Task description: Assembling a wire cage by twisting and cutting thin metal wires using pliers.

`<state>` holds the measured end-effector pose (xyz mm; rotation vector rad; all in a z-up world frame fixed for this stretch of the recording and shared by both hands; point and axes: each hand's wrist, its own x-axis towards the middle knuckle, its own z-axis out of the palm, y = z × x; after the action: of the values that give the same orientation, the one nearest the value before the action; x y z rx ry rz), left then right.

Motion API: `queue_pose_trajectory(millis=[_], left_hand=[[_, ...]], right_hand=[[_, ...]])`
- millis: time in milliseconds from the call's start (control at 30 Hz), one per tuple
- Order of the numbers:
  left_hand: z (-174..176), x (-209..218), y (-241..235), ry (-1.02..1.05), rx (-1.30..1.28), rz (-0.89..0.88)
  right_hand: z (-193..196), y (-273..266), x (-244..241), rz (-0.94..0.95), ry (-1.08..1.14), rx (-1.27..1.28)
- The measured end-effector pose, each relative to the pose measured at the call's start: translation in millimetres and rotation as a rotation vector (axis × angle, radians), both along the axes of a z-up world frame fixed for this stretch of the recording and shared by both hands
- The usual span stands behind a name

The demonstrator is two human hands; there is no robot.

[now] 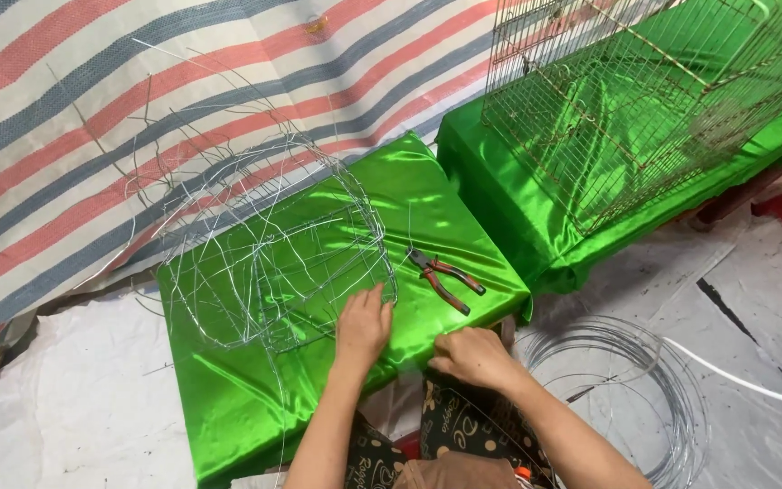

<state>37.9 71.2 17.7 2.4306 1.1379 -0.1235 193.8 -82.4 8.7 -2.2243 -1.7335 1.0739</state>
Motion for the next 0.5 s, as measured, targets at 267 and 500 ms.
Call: queue_pose_trajectory(millis=[267, 500], left_hand=[[-40.0, -13.6, 9.5, -0.215, 0.137, -0.078], [-83.7, -25.0, 25.7, -0.383, 0.198, -0.114]], right_hand=[[-9.0, 81.3, -17.5, -0.231, 0.223, 0.798], [21.7, 96.8, -17.6, -0.328, 0.329, 0.435]])
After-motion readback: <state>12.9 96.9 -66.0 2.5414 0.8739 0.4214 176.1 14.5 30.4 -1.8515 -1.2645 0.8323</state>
